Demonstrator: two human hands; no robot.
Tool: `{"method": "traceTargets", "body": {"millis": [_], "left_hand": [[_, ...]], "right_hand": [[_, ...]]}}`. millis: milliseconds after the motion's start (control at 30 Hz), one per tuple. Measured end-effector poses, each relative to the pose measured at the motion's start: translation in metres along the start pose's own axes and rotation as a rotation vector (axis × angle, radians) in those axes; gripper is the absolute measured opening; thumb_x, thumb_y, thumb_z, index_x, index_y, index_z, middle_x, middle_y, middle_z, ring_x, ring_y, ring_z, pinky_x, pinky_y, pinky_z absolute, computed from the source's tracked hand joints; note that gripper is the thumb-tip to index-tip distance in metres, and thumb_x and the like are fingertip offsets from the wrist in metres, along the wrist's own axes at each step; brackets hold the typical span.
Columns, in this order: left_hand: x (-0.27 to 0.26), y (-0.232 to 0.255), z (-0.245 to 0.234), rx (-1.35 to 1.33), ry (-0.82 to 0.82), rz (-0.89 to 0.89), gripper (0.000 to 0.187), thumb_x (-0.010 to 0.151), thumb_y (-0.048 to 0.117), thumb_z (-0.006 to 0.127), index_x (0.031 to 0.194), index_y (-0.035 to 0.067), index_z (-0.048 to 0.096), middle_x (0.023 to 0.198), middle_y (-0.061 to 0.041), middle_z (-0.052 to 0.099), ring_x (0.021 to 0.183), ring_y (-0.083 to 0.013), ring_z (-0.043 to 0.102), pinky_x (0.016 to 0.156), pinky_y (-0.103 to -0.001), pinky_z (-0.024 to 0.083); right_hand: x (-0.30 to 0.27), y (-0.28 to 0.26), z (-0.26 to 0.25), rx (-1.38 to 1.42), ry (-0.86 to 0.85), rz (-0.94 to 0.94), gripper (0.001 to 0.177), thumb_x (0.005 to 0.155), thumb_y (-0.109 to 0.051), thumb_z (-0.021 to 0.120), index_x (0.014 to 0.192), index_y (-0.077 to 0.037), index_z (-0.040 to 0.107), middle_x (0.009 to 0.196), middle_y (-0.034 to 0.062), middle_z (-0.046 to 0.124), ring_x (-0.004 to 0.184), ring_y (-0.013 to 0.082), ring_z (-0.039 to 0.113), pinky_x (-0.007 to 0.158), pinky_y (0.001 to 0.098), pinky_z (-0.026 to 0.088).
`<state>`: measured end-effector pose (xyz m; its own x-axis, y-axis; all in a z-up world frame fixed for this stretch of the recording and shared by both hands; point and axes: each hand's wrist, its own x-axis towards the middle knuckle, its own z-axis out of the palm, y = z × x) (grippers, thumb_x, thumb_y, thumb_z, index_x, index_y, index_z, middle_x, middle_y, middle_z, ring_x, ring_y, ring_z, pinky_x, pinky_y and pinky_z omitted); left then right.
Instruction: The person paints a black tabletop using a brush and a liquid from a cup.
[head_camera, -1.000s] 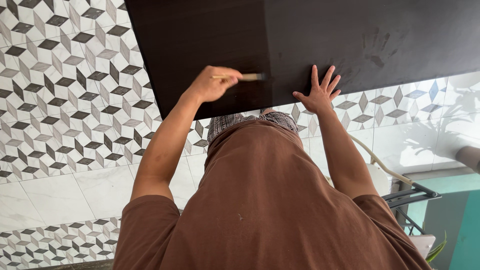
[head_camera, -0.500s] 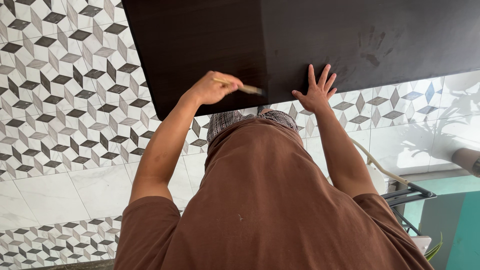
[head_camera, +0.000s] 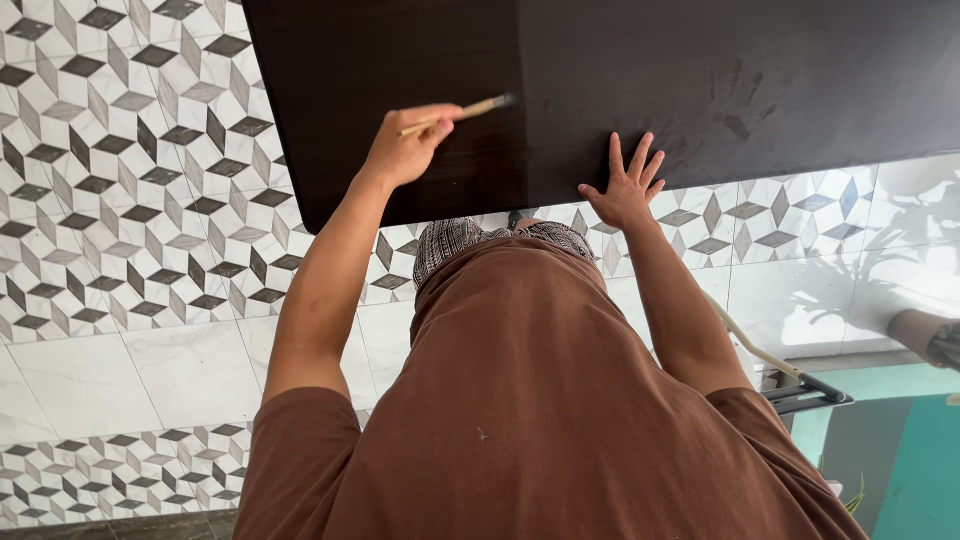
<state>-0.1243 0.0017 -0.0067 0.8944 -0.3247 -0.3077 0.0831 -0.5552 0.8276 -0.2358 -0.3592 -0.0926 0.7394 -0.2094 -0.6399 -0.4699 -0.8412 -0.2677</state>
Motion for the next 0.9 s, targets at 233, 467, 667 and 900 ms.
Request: {"method": "traceTargets", "body": {"millis": [233, 467, 667, 900], "left_hand": [[-0.005, 0.012, 0.0, 0.088, -0.229, -0.097, 0.022, 0.102, 0.027, 0.063, 0.119, 0.022, 0.077, 0.091, -0.004, 0.076, 0.07, -0.011, 0.064, 0.065, -0.031, 0.054], [-0.034, -0.015, -0.023, -0.101, 0.14, 0.018, 0.019, 0.101, 0.02, 0.066, 0.118, 0.017, 0.076, 0.099, -0.002, 0.077, 0.082, -0.0094, 0.069, 0.075, -0.029, 0.058], [-0.08, -0.036, -0.015, -0.074, -0.168, -0.288, 0.021, 0.102, 0.02, 0.065, 0.118, 0.018, 0.078, 0.092, -0.006, 0.074, 0.078, -0.0132, 0.063, 0.073, -0.028, 0.055], [-0.134, -0.103, 0.01, -0.289, 0.779, -0.029, 0.029, 0.109, 0.024, 0.058, 0.13, 0.007, 0.067, 0.12, -0.004, 0.072, 0.101, -0.0146, 0.069, 0.084, -0.028, 0.06]], "right_hand": [[0.0, 0.0, -0.003, -0.009, -0.022, -0.001, 0.109, 0.086, -0.047, 0.074, 0.167, -0.035, 0.001, 0.166, 0.0165, -0.03, 0.151, 0.0469, -0.027, 0.12, 0.0721, 0.0], [0.001, 0.003, -0.003, -0.038, -0.046, -0.022, 0.109, 0.089, -0.05, 0.072, 0.167, -0.034, -0.003, 0.165, 0.0189, -0.032, 0.15, 0.0489, -0.029, 0.118, 0.0744, -0.001], [0.007, 0.004, 0.0, -0.086, -0.085, -0.022, 0.11, 0.091, -0.054, 0.068, 0.165, -0.034, -0.011, 0.162, 0.0193, -0.037, 0.149, 0.05, -0.03, 0.117, 0.0748, -0.001], [0.018, 0.011, 0.003, -0.164, -0.146, -0.051, 0.11, 0.095, -0.058, 0.06, 0.163, -0.029, -0.021, 0.157, 0.023, -0.044, 0.144, 0.056, -0.034, 0.114, 0.0788, 0.0]]}}
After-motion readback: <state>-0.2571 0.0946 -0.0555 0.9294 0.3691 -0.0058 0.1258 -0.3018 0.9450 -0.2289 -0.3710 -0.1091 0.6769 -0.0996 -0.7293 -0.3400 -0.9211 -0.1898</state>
